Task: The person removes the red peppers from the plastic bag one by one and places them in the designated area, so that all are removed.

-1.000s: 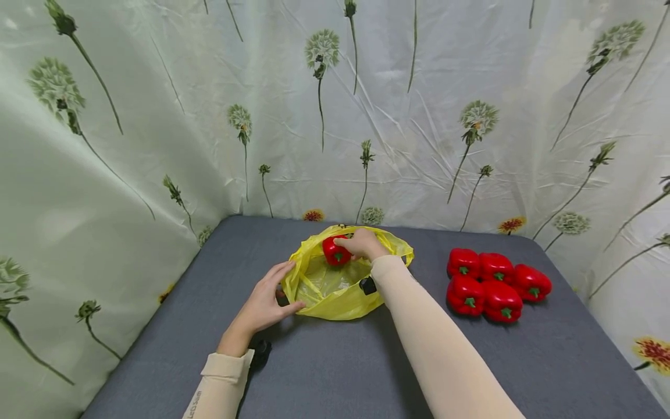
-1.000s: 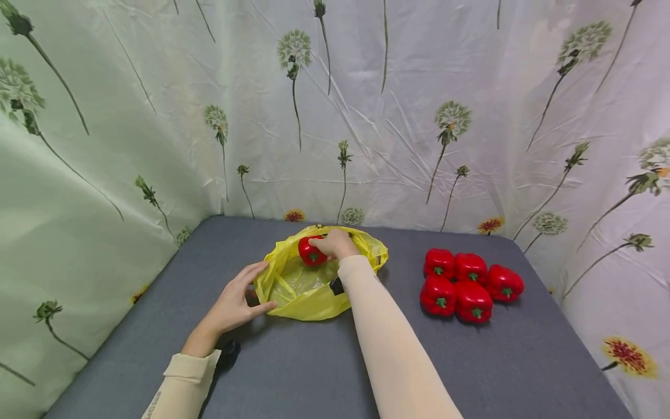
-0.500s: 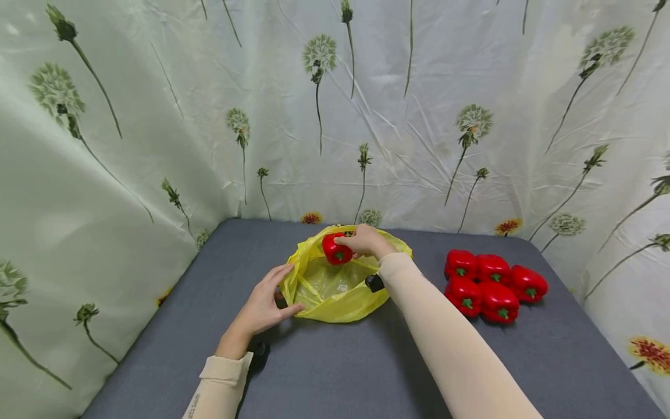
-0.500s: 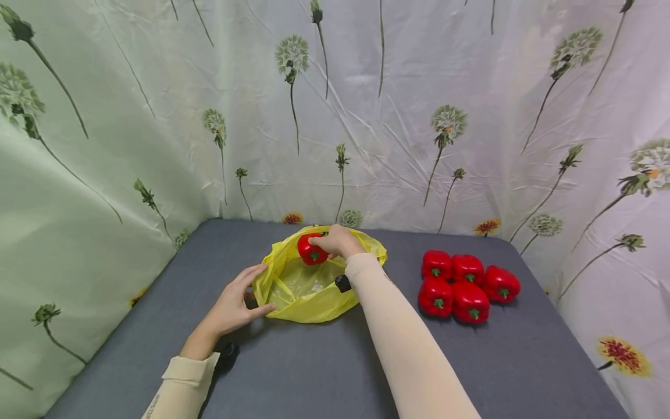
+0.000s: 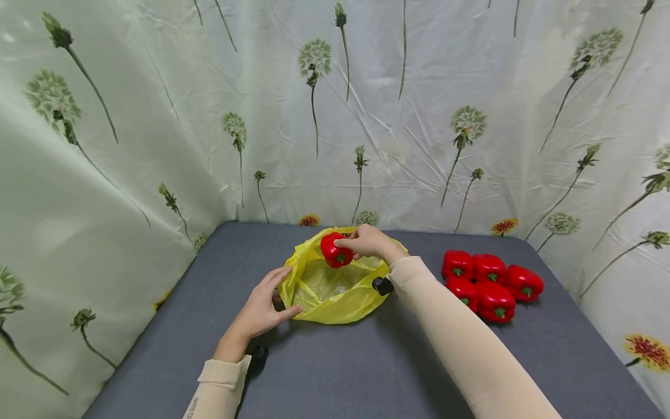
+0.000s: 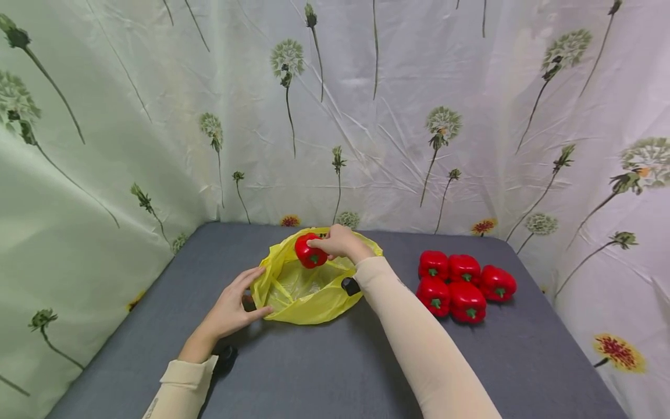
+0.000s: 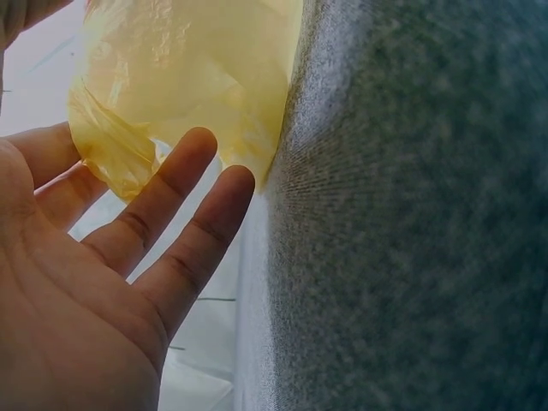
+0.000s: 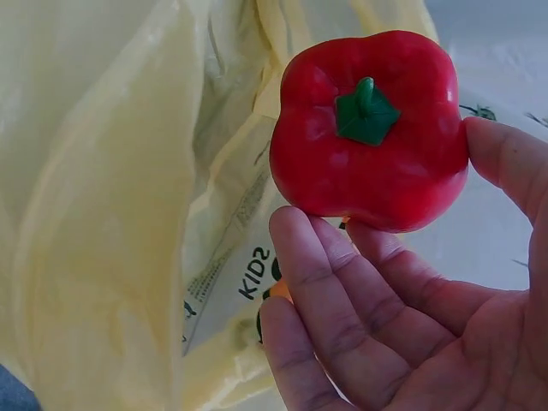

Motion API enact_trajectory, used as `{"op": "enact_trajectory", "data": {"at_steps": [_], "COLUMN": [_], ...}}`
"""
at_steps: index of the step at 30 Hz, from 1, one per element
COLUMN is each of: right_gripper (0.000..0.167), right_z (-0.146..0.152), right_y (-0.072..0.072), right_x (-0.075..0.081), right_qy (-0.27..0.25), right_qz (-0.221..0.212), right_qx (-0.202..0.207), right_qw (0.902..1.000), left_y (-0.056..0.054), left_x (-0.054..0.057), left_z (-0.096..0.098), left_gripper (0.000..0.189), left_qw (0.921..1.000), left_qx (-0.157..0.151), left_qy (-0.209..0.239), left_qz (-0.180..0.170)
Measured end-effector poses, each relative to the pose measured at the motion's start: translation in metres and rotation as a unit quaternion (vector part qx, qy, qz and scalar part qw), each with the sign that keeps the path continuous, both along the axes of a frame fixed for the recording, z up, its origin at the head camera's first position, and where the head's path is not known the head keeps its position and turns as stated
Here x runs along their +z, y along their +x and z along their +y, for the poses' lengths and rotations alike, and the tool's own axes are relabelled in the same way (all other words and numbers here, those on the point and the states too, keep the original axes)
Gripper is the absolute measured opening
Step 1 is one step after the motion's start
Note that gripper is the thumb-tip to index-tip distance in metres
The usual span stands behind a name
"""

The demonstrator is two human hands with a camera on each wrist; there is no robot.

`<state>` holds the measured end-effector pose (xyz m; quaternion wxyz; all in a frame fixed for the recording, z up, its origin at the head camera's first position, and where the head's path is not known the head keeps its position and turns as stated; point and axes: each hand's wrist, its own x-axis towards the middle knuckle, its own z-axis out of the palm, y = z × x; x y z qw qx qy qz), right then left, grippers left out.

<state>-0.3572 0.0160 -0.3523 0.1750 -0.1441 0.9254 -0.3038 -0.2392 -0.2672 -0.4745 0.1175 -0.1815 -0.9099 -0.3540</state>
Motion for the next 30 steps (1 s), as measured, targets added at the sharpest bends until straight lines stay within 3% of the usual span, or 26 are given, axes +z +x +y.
{"op": "enact_trajectory", "data": {"at_steps": [10,30], "right_gripper": [0.057,0.054], "right_z": [0.013,0.051], "right_y": [0.007,0.028], "right_x": [0.007,0.012], "right_qy": [-0.023,-0.073], "right_qz": [-0.001,0.022], "right_qx": [0.000,-0.018], "right_qw": [0.9997,0.9969], "left_y": [-0.001,0.000], "left_x": [-0.002,-0.003], "left_z": [0.000,-0.001], "left_gripper": [0.094,0.094], "left_qw": [1.0000,1.0000], "left_qx": [0.001,0.000], "left_qy": [0.004,0.002], "left_qz": [0.001,0.000]}}
